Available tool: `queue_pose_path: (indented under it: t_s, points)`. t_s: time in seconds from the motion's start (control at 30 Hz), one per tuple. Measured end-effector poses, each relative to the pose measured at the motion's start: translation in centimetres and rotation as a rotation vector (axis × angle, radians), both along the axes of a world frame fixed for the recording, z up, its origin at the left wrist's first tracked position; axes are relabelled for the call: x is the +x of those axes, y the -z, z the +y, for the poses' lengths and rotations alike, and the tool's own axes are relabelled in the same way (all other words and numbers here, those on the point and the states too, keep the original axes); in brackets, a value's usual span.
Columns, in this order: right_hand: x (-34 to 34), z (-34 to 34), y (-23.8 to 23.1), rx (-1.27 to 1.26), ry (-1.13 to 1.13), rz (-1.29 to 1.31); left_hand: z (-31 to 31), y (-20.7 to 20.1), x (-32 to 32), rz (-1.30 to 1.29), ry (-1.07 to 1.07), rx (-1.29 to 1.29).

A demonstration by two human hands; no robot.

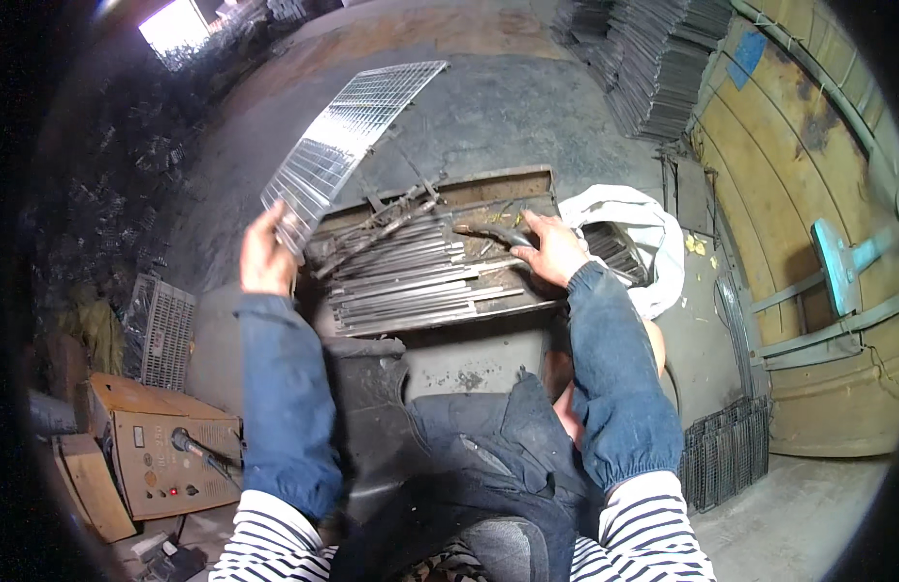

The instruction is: The recorder is welding metal rods into a frame to create a metal grate structure.

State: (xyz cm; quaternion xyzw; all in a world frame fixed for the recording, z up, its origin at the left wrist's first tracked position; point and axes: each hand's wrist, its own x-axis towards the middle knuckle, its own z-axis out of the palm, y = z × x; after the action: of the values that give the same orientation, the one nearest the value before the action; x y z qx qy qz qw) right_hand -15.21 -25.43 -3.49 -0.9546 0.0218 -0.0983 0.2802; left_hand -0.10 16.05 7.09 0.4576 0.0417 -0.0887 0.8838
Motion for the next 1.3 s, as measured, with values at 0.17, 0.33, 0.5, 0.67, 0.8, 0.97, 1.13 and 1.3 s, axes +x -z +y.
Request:
queue_pose_path:
  t_s: [0.17, 0.33, 0.5, 0.67, 0.8, 0.97, 1.13, 1.3]
  points:
    - [0.5, 3.3, -7.0, 0.4, 0.027, -0.288, -5.5, 1.6, -12.5, 0.125, 0.059, -0.144]
    - [0.4, 4.3, -8.4, 1.076, -0.221, -0.442, -8.8, 5.5, -20.6, 0.378, 0.25, -0.288]
    - [-4.5, 4.9, -10.3, 0.584, -0.133, -0.607, -8.9, 7.8, -25.2, 0.409, 0.405, -0.231]
    - [-6.8, 5.9, -15.2, 0.519, -0.141, -0.638, -9.2, 8.0, -27.9, 0.437, 0.642, -0.415]
    - [-7.4, 4.9, -16.1, -0.035, -0.126, -0.804, -10.9, 4.2, -28.3, 0.393, 0.567, -0.525]
    - [-10.1, 8.3, -10.1, 0.429, -0.15, -0.554, -12.9, 1.3, -26.8, 0.354, 0.534, -0.504]
    - [-11.0, 11.2, -9.8, 1.282, -0.521, -0.51, -13.6, 0.5, -28.0, 0.359, 0.411, -0.182]
    - [-10.5, 10.1, -11.2, 0.31, -0.164, -0.939, -13.4, 1.6, -26.9, 0.392, 0.776, -0.795]
